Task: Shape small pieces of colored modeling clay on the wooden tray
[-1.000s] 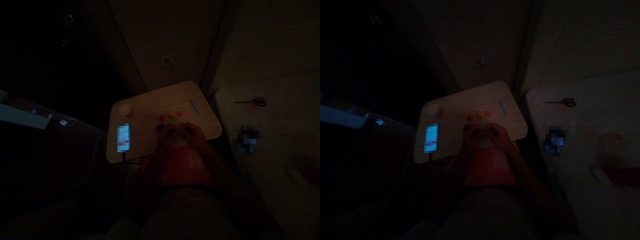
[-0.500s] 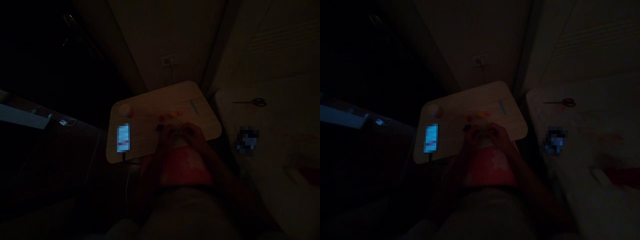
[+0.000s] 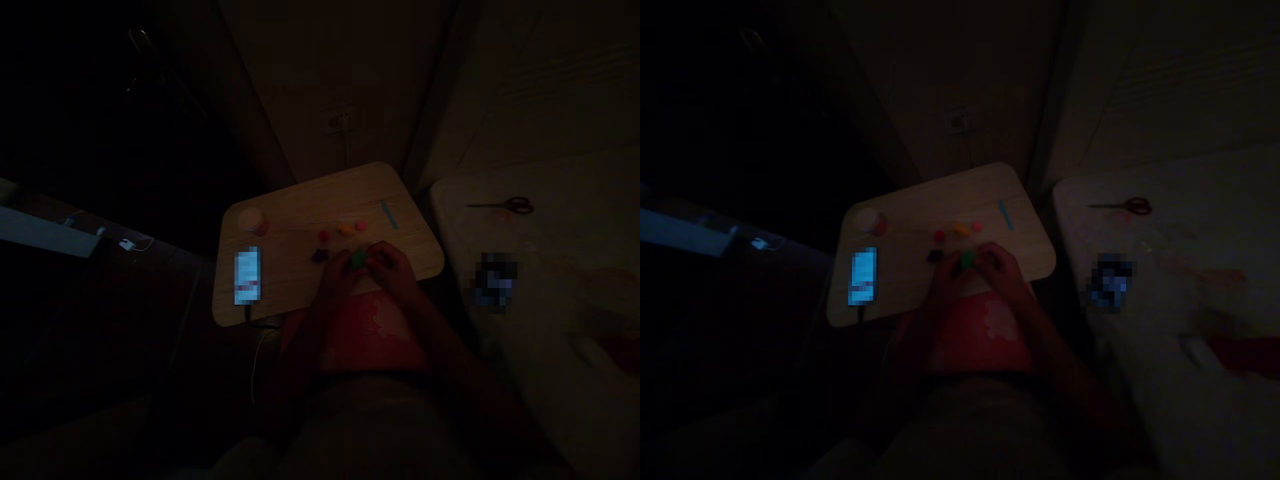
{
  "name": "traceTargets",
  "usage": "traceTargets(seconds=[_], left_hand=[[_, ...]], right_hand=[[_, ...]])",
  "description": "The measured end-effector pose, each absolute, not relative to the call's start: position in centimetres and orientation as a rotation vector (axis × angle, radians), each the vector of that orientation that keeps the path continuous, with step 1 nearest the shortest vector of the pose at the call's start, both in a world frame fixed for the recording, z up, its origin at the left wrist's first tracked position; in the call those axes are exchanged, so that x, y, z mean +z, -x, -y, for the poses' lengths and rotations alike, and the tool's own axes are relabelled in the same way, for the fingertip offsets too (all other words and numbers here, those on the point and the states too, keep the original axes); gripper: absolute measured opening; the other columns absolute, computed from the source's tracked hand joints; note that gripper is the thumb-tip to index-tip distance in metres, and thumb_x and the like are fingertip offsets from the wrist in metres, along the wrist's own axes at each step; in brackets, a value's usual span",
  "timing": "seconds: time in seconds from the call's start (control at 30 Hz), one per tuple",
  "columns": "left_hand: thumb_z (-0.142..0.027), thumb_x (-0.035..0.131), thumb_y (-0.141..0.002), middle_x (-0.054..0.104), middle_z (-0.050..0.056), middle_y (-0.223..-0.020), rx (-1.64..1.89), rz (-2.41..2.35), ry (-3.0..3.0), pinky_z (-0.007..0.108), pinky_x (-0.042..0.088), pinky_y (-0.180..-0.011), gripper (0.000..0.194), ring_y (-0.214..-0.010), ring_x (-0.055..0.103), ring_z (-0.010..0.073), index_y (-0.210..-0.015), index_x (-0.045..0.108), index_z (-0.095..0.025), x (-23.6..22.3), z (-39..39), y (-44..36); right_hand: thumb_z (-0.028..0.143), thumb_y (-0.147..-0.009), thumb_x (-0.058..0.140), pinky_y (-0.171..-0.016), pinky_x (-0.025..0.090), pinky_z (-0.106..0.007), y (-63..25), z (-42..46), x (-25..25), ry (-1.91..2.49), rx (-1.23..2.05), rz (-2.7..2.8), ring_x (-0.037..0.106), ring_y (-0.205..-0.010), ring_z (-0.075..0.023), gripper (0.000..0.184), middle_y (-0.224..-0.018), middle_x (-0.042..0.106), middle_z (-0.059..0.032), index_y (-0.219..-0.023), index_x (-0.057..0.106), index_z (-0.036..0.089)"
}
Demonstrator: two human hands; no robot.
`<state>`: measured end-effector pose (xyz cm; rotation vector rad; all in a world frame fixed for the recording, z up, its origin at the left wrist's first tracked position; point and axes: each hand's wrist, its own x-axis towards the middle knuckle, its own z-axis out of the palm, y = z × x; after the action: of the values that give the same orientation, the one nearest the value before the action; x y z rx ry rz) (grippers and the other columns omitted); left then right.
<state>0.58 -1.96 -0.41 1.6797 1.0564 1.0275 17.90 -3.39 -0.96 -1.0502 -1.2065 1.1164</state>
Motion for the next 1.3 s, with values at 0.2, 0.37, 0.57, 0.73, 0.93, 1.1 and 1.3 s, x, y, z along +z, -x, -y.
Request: traceTargets(seconds=[0.2, 0.37, 0.57, 0.73, 0.93, 1.1, 1.3], left_hand=[[-0.047, 0.075, -0.088, 0.057, 0.001, -0.076, 1.099, -1.080, -1.684, 0.030, 0.042, -0.070, 0.035, -0.074, 0.052, 0.0160, -0.074, 0.063, -0.018, -0.4, 1.6, -0.4], [-0.052, 0.075, -0.089, 0.058, 0.001, -0.070, 1.065, -1.045, -1.760, 0.031, 0.041, -0.066, 0.042, -0.069, 0.053, 0.0157, -0.067, 0.064, -0.018, 0.2, 1.8, -0.5], [-0.047, 0.078, -0.085, 0.064, 0.003, -0.074, 1.063, -1.061, -1.745, 0.032, 0.045, -0.069, 0.032, -0.070, 0.057, 0.0175, -0.074, 0.070, -0.018, 0.2, 2.2, -0.7], [-0.049, 0.080, -0.082, 0.062, 0.002, -0.076, 1.132, -1.099, -1.668, 0.031, 0.044, -0.069, 0.034, -0.073, 0.055, 0.0170, -0.075, 0.066, -0.018, -0.1, 2.0, -0.6], [-0.052, 0.076, -0.084, 0.060, 0.002, -0.081, 1.205, -1.077, -1.590, 0.031, 0.045, -0.075, 0.035, -0.078, 0.055, 0.0173, -0.080, 0.065, -0.019, -0.6, 1.5, -0.2], [-0.050, 0.074, -0.086, 0.064, 0.003, -0.088, 1.185, -1.089, -1.595, 0.032, 0.048, -0.082, 0.031, -0.085, 0.058, 0.0186, -0.086, 0.066, -0.020, -0.9, 1.4, -0.1], [-0.050, 0.075, -0.085, 0.065, 0.002, -0.087, 1.155, -1.094, -1.553, 0.031, 0.049, -0.080, 0.031, -0.084, 0.059, 0.0185, -0.088, 0.066, -0.020, -0.7, 1.7, -0.2]], right_hand=[[0.036, -0.083, 0.078, -0.073, 0.052, -0.030, -17.7, 3.5, -0.8, 1.060, 1.112, 1.283, 0.064, -0.082, -0.0186, 0.019, -0.088, 0.068, -0.0018, -0.089, 0.066, 0.023], [0.037, -0.080, 0.081, -0.071, 0.052, -0.030, -17.8, 3.4, -1.0, 1.089, 1.087, 1.299, 0.065, -0.081, -0.0190, 0.021, -0.090, 0.071, -0.0028, -0.092, 0.071, 0.023], [0.040, -0.078, 0.081, -0.068, 0.051, -0.031, -17.9, 3.3, -1.2, 1.127, 1.130, 1.231, 0.063, -0.075, -0.0183, 0.022, -0.084, 0.070, -0.0025, -0.085, 0.069, 0.023], [0.051, -0.082, 0.077, -0.063, 0.048, -0.029, -17.8, 3.4, -1.0, 1.099, 1.183, 1.192, 0.058, -0.070, -0.0166, 0.031, -0.076, 0.062, -0.0001, -0.083, 0.062, 0.023], [0.053, -0.080, 0.080, -0.060, 0.048, -0.029, -17.7, 3.5, -0.7, 1.072, 1.247, 1.143, 0.057, -0.066, -0.0164, 0.035, -0.074, 0.061, 0.0006, -0.084, 0.060, 0.024], [0.051, -0.082, 0.079, -0.062, 0.050, -0.029, -17.6, 3.4, -0.5, 1.054, 1.208, 1.143, 0.059, -0.068, -0.0164, 0.032, -0.078, 0.063, -0.0002, -0.085, 0.063, 0.023], [0.047, -0.079, 0.081, -0.060, 0.049, -0.029, -17.6, 3.5, -0.4, 1.086, 1.228, 1.164, 0.059, -0.066, -0.0162, 0.029, -0.074, 0.064, 0.0000, -0.081, 0.064, 0.023]])
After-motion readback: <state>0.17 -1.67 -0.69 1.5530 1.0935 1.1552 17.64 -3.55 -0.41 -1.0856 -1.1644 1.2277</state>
